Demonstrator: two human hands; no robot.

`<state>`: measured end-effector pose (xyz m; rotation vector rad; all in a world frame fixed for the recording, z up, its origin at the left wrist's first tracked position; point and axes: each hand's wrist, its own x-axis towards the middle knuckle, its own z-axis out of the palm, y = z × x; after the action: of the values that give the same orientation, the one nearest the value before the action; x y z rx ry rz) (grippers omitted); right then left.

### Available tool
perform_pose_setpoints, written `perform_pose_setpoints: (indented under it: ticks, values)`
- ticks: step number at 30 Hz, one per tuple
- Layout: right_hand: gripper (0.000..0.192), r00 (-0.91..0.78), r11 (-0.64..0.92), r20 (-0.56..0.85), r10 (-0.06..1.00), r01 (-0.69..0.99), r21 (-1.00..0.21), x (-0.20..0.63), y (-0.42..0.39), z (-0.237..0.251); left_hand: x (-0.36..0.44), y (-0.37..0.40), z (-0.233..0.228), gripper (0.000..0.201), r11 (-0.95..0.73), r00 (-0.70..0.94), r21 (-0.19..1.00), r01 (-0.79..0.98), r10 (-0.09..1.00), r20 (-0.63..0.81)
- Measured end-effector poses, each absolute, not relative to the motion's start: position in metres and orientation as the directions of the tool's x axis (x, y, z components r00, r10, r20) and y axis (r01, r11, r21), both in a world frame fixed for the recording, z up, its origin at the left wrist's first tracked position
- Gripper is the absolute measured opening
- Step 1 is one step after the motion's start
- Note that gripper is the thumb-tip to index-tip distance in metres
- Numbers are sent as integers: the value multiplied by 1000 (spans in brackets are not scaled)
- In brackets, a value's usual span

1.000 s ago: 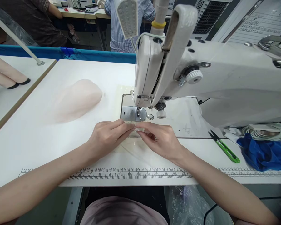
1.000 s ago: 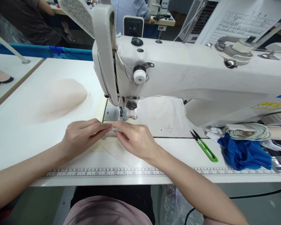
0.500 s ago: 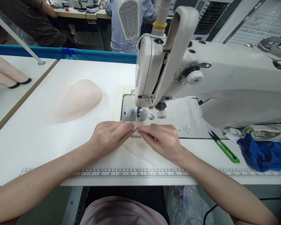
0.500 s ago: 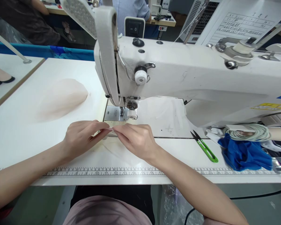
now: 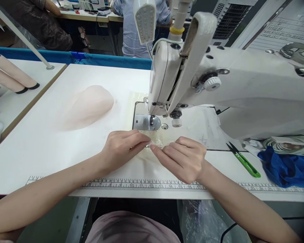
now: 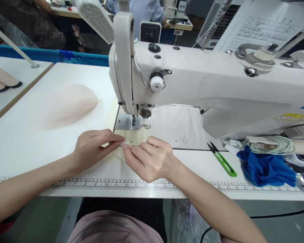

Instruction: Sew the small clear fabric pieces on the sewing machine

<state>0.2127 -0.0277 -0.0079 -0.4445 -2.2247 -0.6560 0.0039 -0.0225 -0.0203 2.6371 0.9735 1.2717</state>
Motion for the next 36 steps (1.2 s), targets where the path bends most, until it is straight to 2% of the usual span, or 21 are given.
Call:
perform_pose_setpoints:
  ticks: [2,4,6,8,10,12,14,15,18,20,23,26,28,31,33,36]
  values:
    - [6,-661,816,744,100,482,318,214,-32,-2,3,-25,-17,7,-789,449,363,496,590,671]
    - [7,-674,847,716,183,478,234,217,-42,10,2,-30,-7,7,-728,458,522,445,685,566]
    - [13,-693,866,606,391,500,13,221,-55,29,1,-37,7,8,-548,547,757,357,779,306]
    - [17,-732,824,379,566,502,-261,225,-65,48,0,-44,19,8,-286,680,906,311,733,-3]
    - [17,-727,706,161,668,549,-448,226,-65,58,1,-46,23,8,-149,722,928,342,674,-158]
    - [14,-677,574,-1,736,625,-529,223,-53,55,3,-42,15,8,-207,658,878,432,738,-150]
    - [11,-585,469,-85,807,721,-510,217,-34,41,5,-34,-2,9,-387,566,733,559,824,3]
    - [11,-552,438,-100,828,748,-498,213,-24,31,6,-30,-11,11,-488,552,624,610,827,107]
    - [13,-485,376,-108,868,782,-497,207,-4,7,6,-20,-34,10,-685,595,347,641,729,340]
    - [16,-448,352,-93,889,799,-487,207,2,-1,5,-16,-39,4,-704,593,247,666,700,398]
    - [20,-425,346,-80,902,821,-455,207,3,-6,4,-16,-39,13,-714,600,132,688,661,451]
    - [21,-421,371,-45,906,841,-394,207,3,-11,5,-20,-36,12,-760,664,-50,648,532,525]
    - [23,-431,417,21,902,858,-301,206,2,-16,6,-25,-35,14,-756,705,-163,634,479,523]
    - [29,-479,495,192,856,868,-43,208,-3,-22,7,-31,-35,22,-740,742,-229,633,495,452]
    - [34,-554,550,330,764,827,114,210,-8,-23,8,-32,-36,26,-737,743,-220,638,516,427]
    - [30,-623,617,448,641,766,182,212,-15,-21,8,-25,-37,25,-742,732,-182,645,532,426]
